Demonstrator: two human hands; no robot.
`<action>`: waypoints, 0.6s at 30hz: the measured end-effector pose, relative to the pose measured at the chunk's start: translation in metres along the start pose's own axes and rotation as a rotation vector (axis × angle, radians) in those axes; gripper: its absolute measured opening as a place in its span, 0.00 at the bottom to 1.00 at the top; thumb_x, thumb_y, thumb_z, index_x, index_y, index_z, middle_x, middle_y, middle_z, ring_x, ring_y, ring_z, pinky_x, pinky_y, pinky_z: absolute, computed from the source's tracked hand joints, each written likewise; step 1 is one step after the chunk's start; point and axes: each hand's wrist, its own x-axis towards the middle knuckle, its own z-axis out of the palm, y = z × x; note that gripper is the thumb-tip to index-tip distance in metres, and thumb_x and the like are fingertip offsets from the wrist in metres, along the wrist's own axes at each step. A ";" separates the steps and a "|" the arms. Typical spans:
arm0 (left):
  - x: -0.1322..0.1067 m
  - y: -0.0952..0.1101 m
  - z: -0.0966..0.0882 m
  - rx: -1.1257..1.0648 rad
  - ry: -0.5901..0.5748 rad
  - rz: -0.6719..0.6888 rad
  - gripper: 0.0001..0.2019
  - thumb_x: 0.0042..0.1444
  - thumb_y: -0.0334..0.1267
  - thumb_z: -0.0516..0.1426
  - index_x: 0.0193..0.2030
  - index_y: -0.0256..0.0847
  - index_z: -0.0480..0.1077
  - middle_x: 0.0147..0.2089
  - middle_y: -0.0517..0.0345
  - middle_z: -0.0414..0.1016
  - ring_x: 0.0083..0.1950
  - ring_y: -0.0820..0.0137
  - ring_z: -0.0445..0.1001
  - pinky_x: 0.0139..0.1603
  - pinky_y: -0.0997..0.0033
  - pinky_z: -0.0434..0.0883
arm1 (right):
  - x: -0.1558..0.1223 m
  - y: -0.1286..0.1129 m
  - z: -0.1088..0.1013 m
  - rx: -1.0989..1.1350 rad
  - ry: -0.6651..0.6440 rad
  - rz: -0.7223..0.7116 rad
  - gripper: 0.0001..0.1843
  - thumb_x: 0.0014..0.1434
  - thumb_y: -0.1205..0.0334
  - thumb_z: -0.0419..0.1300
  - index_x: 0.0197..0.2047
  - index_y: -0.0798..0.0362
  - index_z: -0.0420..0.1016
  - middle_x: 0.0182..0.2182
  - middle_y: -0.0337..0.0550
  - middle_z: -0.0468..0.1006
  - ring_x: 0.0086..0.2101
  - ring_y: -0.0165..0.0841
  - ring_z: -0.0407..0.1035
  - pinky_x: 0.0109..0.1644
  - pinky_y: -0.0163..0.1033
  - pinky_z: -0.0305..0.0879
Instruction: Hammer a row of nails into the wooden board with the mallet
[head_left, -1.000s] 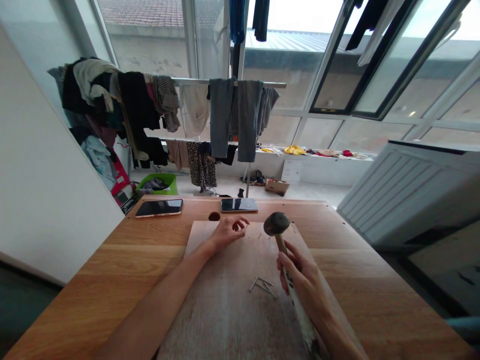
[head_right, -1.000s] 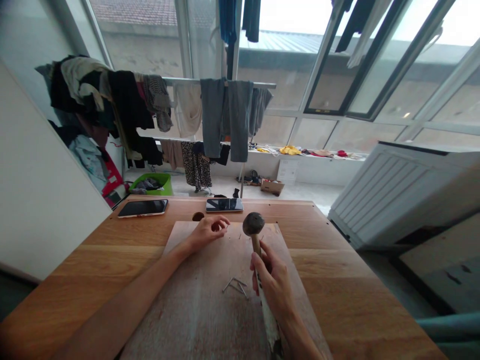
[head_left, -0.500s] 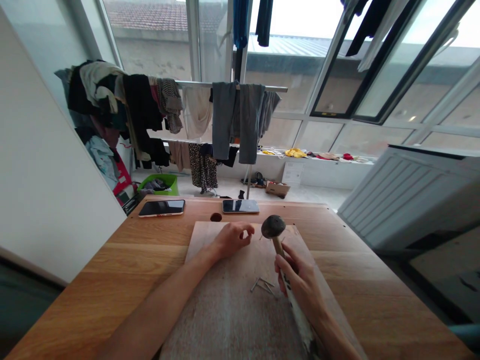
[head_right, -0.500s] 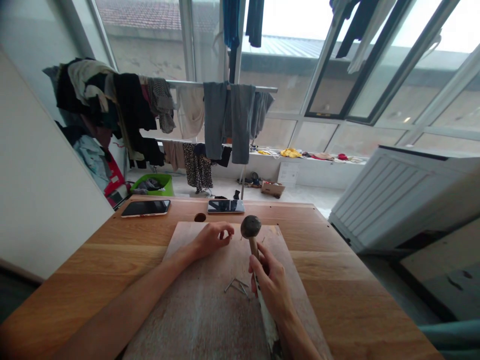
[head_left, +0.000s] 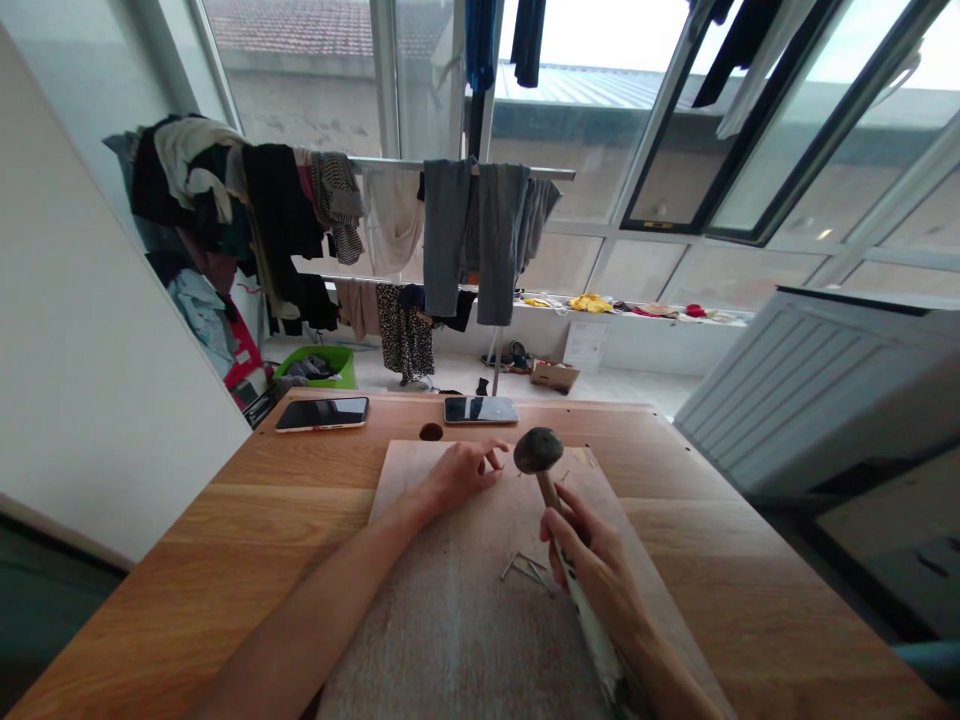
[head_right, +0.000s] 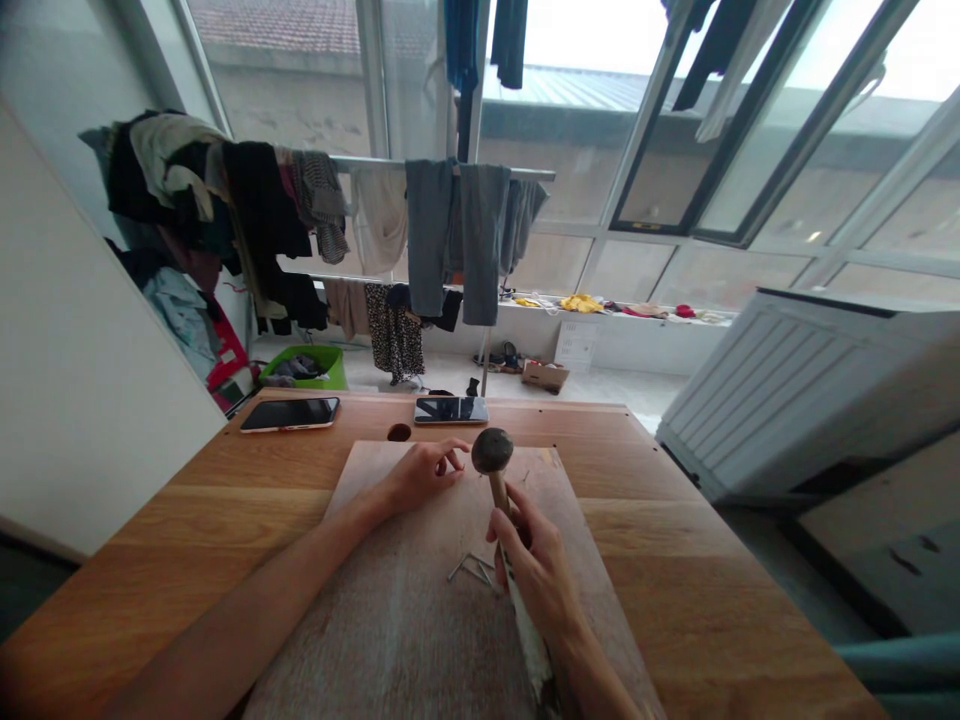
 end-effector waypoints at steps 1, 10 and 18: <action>0.000 0.000 0.000 -0.002 0.001 -0.006 0.20 0.53 0.29 0.60 0.54 0.41 0.71 0.36 0.62 0.80 0.27 0.77 0.68 0.31 0.78 0.65 | 0.000 -0.001 0.001 0.017 -0.013 -0.002 0.32 0.60 0.44 0.59 0.61 0.55 0.67 0.27 0.34 0.69 0.15 0.24 0.61 0.15 0.31 0.58; 0.001 -0.006 0.004 -0.009 0.035 0.021 0.17 0.51 0.27 0.59 0.49 0.39 0.72 0.36 0.60 0.80 0.29 0.75 0.73 0.33 0.77 0.68 | 0.005 0.004 0.007 0.044 -0.169 0.022 0.32 0.62 0.44 0.58 0.65 0.51 0.65 0.30 0.35 0.69 0.18 0.24 0.61 0.17 0.31 0.60; 0.001 -0.006 0.002 -0.025 0.018 0.020 0.27 0.51 0.26 0.59 0.60 0.42 0.67 0.36 0.62 0.80 0.28 0.75 0.73 0.34 0.76 0.69 | 0.004 -0.002 0.006 0.060 -0.123 0.043 0.33 0.59 0.43 0.58 0.63 0.51 0.68 0.30 0.37 0.71 0.16 0.24 0.60 0.16 0.32 0.59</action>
